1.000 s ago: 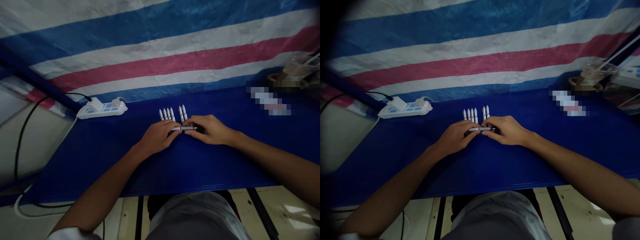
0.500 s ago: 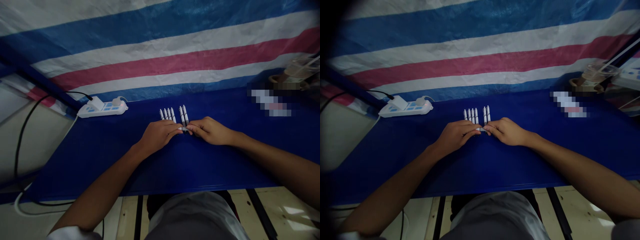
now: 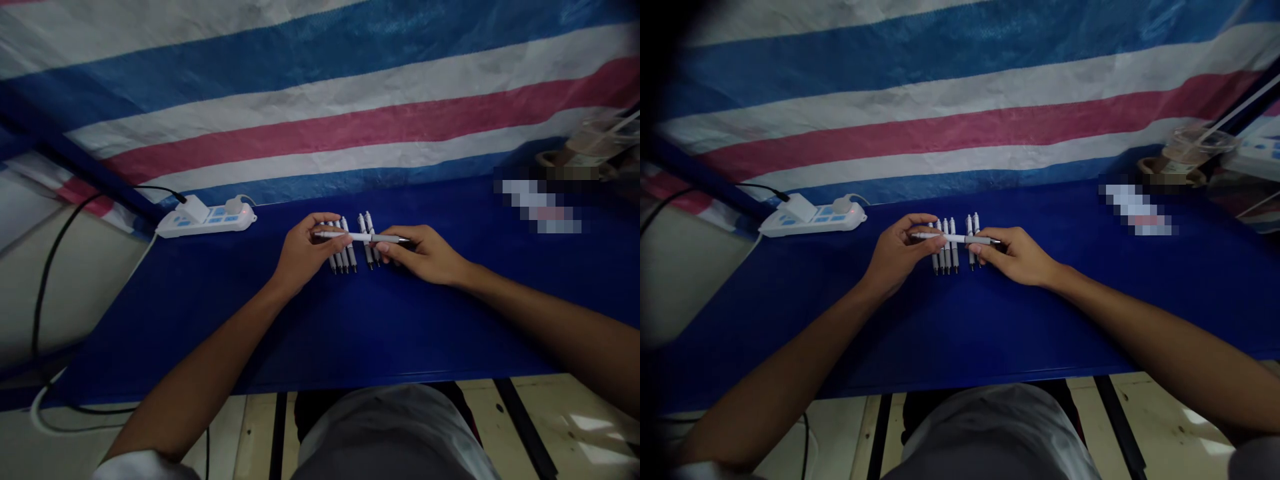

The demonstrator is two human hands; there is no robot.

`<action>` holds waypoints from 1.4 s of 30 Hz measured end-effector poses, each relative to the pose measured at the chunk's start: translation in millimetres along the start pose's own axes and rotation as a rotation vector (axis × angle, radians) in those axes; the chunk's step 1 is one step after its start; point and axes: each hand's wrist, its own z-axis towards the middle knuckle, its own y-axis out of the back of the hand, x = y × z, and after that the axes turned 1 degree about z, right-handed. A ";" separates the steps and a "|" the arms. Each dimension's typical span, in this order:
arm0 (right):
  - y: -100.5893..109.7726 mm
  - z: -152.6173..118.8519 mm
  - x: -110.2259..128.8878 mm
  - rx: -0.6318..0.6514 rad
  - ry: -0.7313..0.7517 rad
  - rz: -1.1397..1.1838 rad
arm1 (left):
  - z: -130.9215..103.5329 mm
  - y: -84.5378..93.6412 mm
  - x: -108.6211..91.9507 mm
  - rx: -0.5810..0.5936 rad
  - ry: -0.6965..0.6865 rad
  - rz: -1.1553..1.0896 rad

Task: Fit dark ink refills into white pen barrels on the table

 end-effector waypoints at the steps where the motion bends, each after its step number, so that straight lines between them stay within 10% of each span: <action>1: -0.6 -0.1 0.4 0.010 0.010 -0.015 | -0.5 -1.9 0.6 -0.019 0.024 -0.055; 13: -13.3 -1.3 1.9 -0.021 -0.037 0.040 | -7.3 -12.2 6.5 0.019 -0.028 -0.176; 20: -9.6 -2.0 0.3 -0.008 -0.030 0.011 | 4.0 1.9 15.9 -0.200 -0.121 -0.216; 42: -14.8 -9.3 -4.3 0.108 0.612 -0.484 | -2.1 -5.7 8.7 -0.018 0.028 -0.079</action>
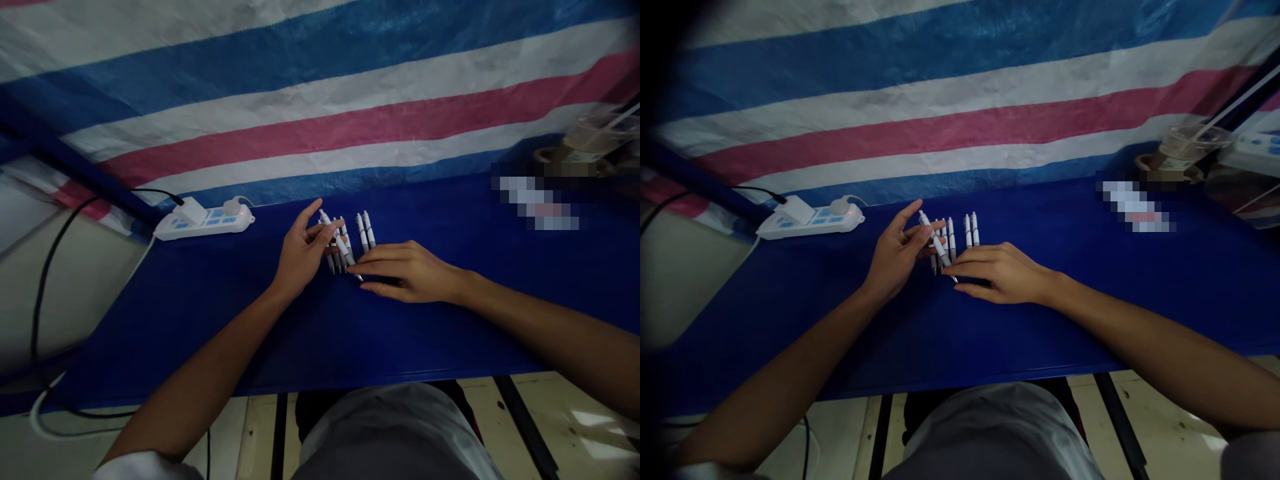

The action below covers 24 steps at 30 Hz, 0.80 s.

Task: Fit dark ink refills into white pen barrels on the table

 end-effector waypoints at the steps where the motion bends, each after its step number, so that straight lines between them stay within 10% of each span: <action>1: 0.5 0.1 -0.1 -0.016 0.004 -0.012 | 0.5 0.4 1.3 0.005 0.005 -0.002; 13: 4.6 0.8 -8.0 0.054 -0.162 -0.212 | 4.5 13.5 8.0 0.099 -0.357 0.755; 24: -0.4 0.5 -16.2 0.096 -0.078 -0.260 | -0.6 16.6 16.9 0.319 -0.276 0.943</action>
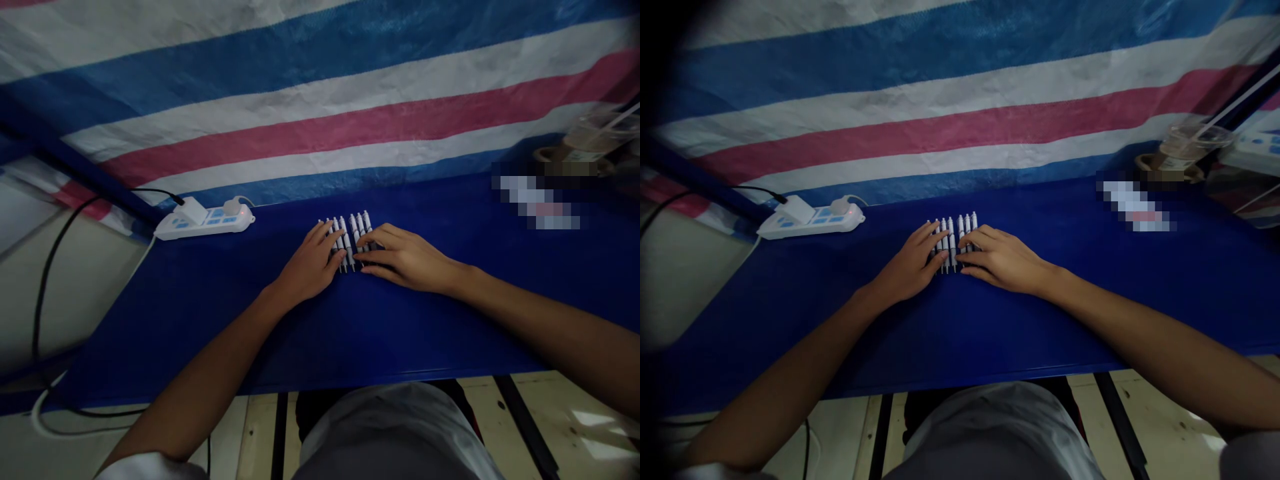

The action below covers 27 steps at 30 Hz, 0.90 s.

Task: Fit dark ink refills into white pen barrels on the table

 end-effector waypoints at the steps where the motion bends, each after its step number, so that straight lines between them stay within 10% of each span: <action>1: -0.8 0.2 -0.8 0.004 0.009 0.005 | -0.4 0.4 -0.5 0.020 0.000 0.005; 27: -9.1 13.9 14.4 0.053 -0.187 0.074 | -0.2 3.0 -1.3 0.086 -0.036 -0.041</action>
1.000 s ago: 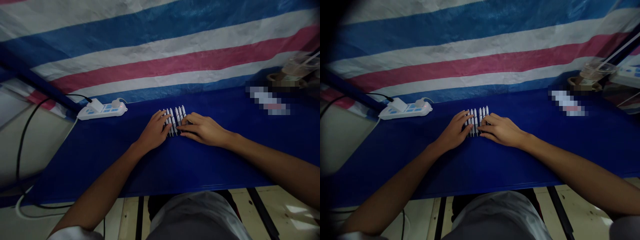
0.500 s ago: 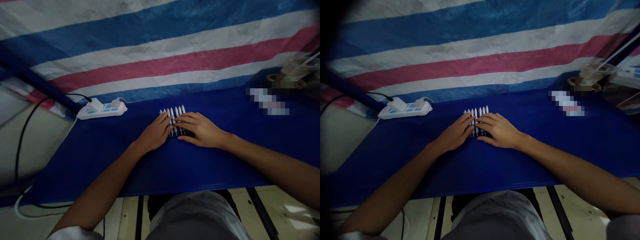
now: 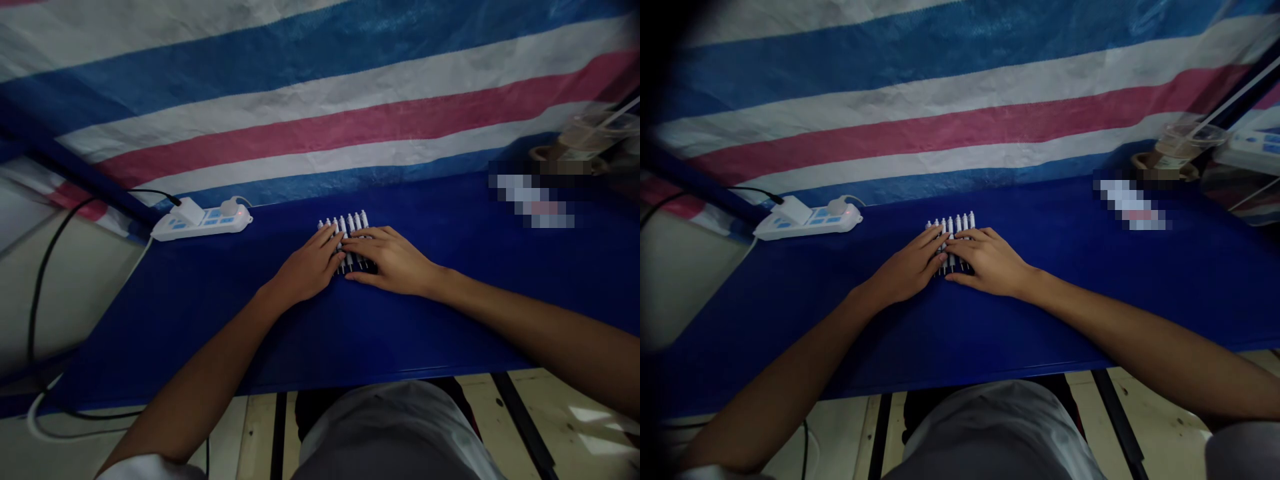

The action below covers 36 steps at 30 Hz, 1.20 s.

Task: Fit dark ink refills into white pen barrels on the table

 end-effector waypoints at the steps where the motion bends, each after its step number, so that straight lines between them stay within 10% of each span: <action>1: -0.1 0.0 -0.4 -0.006 0.005 0.001 | 0.0 0.4 -0.6 0.007 0.001 0.008; 14: 0.7 -0.7 -9.7 -0.128 0.158 -0.048 | -0.5 2.0 -1.9 0.032 -0.011 0.080; 26: 10.2 -3.9 -7.2 -0.406 -0.291 0.537 | -2.3 5.8 -9.2 0.101 0.018 0.240; 36: 18.7 -10.0 -3.2 -0.513 -0.119 0.638 | -3.3 7.6 -25.2 -0.588 -0.452 0.326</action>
